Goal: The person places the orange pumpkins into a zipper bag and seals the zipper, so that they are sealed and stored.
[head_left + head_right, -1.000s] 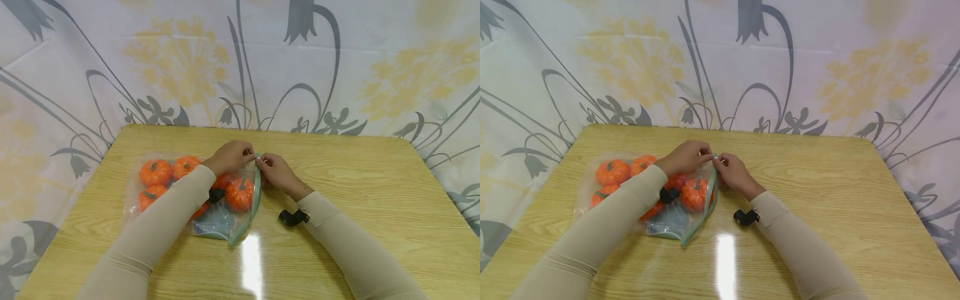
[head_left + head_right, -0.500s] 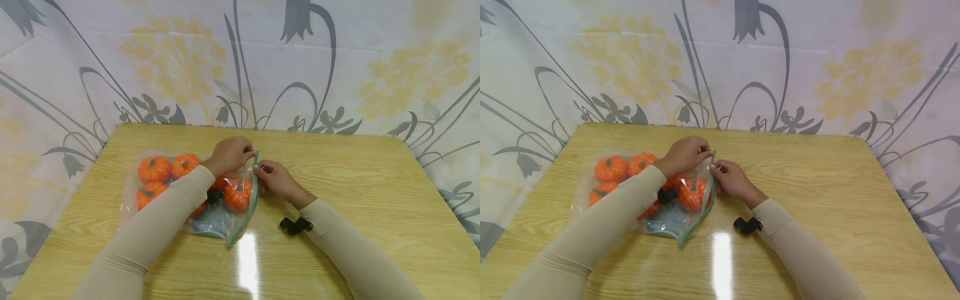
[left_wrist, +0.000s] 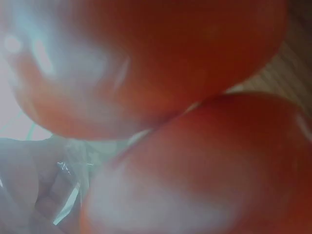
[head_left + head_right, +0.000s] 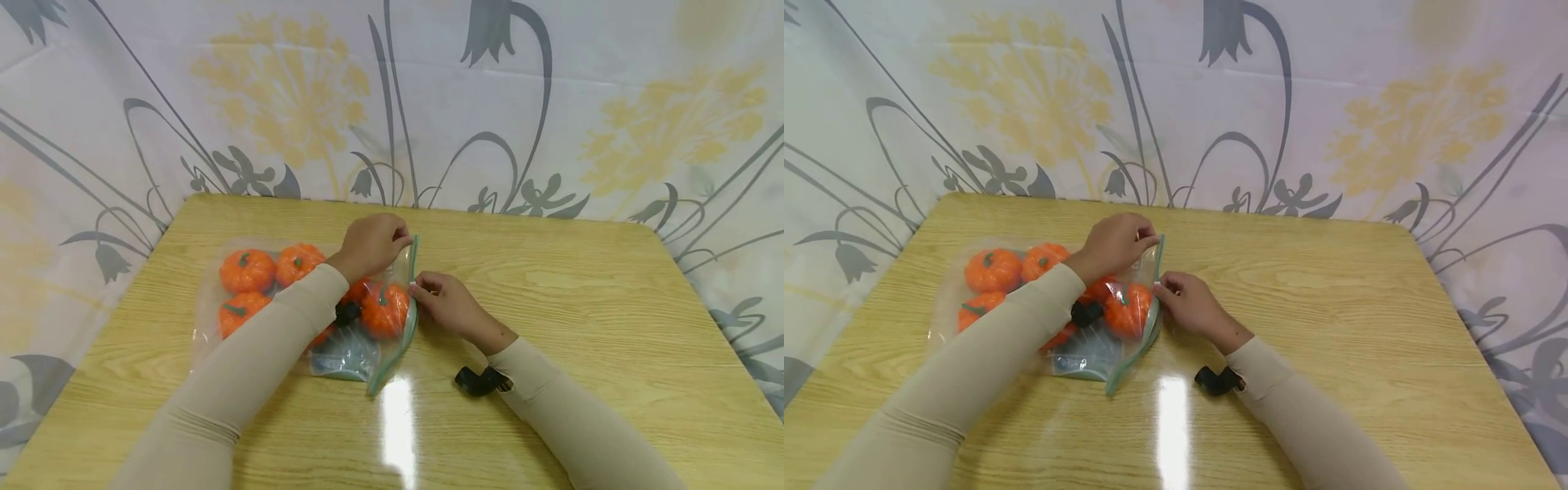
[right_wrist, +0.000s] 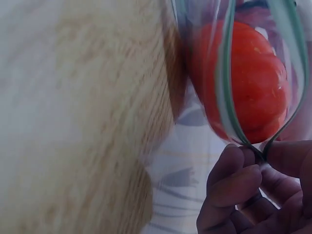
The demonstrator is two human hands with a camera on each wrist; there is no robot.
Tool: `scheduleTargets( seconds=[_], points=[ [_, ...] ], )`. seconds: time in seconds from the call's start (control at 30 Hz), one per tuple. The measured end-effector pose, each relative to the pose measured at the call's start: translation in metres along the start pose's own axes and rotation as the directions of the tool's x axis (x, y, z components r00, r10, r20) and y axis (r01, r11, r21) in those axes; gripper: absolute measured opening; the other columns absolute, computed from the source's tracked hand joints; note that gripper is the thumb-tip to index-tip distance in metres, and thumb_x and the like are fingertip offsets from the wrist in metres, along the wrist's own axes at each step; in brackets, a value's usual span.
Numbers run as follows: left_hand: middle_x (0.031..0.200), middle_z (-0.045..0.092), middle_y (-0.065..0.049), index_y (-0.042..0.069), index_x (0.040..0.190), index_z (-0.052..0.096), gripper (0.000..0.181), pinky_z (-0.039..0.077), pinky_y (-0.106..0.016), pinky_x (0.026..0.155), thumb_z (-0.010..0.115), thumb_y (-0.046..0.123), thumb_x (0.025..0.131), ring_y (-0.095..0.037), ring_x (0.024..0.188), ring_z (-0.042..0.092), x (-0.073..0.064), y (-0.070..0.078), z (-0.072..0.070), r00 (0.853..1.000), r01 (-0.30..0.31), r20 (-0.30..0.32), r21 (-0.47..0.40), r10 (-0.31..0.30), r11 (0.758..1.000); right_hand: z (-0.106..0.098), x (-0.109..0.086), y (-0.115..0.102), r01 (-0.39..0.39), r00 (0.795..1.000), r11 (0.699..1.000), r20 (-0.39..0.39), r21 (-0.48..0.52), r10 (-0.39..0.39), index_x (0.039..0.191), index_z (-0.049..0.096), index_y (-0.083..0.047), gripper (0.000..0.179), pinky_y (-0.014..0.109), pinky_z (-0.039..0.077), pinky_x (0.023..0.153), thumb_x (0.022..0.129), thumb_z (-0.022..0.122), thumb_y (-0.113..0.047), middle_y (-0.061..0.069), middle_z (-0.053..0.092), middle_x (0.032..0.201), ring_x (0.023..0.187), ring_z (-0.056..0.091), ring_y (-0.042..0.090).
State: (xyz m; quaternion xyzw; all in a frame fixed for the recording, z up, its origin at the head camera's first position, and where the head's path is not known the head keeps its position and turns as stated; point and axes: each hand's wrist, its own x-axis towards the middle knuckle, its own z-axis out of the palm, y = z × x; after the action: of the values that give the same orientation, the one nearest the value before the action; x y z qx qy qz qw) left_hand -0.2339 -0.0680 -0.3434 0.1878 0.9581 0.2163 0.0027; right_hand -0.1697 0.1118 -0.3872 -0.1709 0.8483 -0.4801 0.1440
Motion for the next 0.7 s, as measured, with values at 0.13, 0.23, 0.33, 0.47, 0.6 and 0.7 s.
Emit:
scheduleTargets(
  seconds=[0.13, 0.23, 0.33, 0.47, 0.6, 0.7],
  points=[
    [0.083, 0.067, 0.004, 0.017, 0.091, 0.072, 0.024, 0.045, -0.032, 0.067, 0.060, 0.037, 0.099, -0.014, 0.073, 0.058, 0.002, -0.001, -0.001, 1.000, 0.008, -0.025, 0.017, -0.007, 1.000, 0.002, -0.004, 0.001, 0.012, 1.000, 1.000, 0.002, -0.026, -0.012, 0.078, 0.056, -0.006, 0.028, 0.026, 0.038, 0.053, 0.103, 0.055, -0.020, 0.007, 0.052, 0.065, 0.055, 0.045, 0.014],
    [0.085, 0.068, 0.004, 0.018, 0.090, 0.072, 0.024, 0.047, -0.034, 0.071, 0.061, 0.037, 0.099, -0.014, 0.075, 0.059, 0.003, -0.002, -0.003, 0.999, 0.008, -0.042, 0.027, -0.007, 1.000, 0.004, -0.007, -0.001, 0.010, 1.000, 1.000, 0.006, -0.026, -0.010, 0.078, 0.056, -0.005, 0.029, 0.026, 0.038, 0.053, 0.103, 0.055, -0.021, 0.005, 0.052, 0.065, 0.055, 0.045, 0.015],
    [0.083, 0.068, 0.004, 0.018, 0.090, 0.072, 0.024, 0.047, -0.036, 0.073, 0.060, 0.037, 0.099, -0.014, 0.075, 0.059, 0.003, -0.003, -0.004, 0.999, 0.005, -0.042, 0.030, -0.004, 1.000, 0.005, -0.010, -0.001, 0.004, 1.000, 1.000, 0.013, -0.014, -0.004, 0.079, 0.056, -0.004, 0.030, 0.026, 0.038, 0.053, 0.103, 0.054, -0.022, 0.004, 0.051, 0.064, 0.054, 0.043, 0.016],
    [0.080, 0.067, 0.004, 0.019, 0.091, 0.072, 0.024, 0.047, -0.038, 0.078, 0.060, 0.037, 0.099, -0.014, 0.074, 0.059, 0.003, -0.003, -0.005, 0.999, 0.009, -0.042, 0.033, -0.008, 0.999, 0.006, -0.015, -0.001, 0.003, 1.000, 1.000, 0.022, 0.000, -0.003, 0.079, 0.054, -0.005, 0.031, 0.026, 0.038, 0.055, 0.103, 0.054, -0.023, 0.001, 0.048, 0.063, 0.056, 0.043, 0.015],
    [0.079, 0.068, 0.005, 0.019, 0.092, 0.072, 0.023, 0.046, -0.041, 0.084, 0.060, 0.037, 0.100, -0.014, 0.075, 0.060, 0.004, -0.003, -0.006, 0.998, 0.020, -0.054, 0.037, -0.018, 0.999, 0.007, -0.019, 0.000, 0.000, 1.000, 1.000, 0.029, 0.026, -0.001, 0.078, 0.055, -0.004, 0.031, 0.026, 0.039, 0.054, 0.103, 0.054, -0.023, 0.003, 0.050, 0.064, 0.055, 0.043, 0.014],
    [0.078, 0.067, 0.005, 0.019, 0.090, 0.071, 0.023, 0.045, -0.041, 0.084, 0.060, 0.037, 0.099, -0.014, 0.075, 0.061, 0.004, -0.003, -0.008, 0.998, 0.028, -0.066, 0.047, -0.025, 0.998, 0.006, -0.020, 0.000, -0.003, 0.999, 0.999, 0.051, 0.052, 0.000, 0.078, 0.056, -0.003, 0.032, 0.026, 0.039, 0.051, 0.103, 0.055, -0.023, 0.006, 0.050, 0.063, 0.052, 0.043, 0.013]
  ],
)
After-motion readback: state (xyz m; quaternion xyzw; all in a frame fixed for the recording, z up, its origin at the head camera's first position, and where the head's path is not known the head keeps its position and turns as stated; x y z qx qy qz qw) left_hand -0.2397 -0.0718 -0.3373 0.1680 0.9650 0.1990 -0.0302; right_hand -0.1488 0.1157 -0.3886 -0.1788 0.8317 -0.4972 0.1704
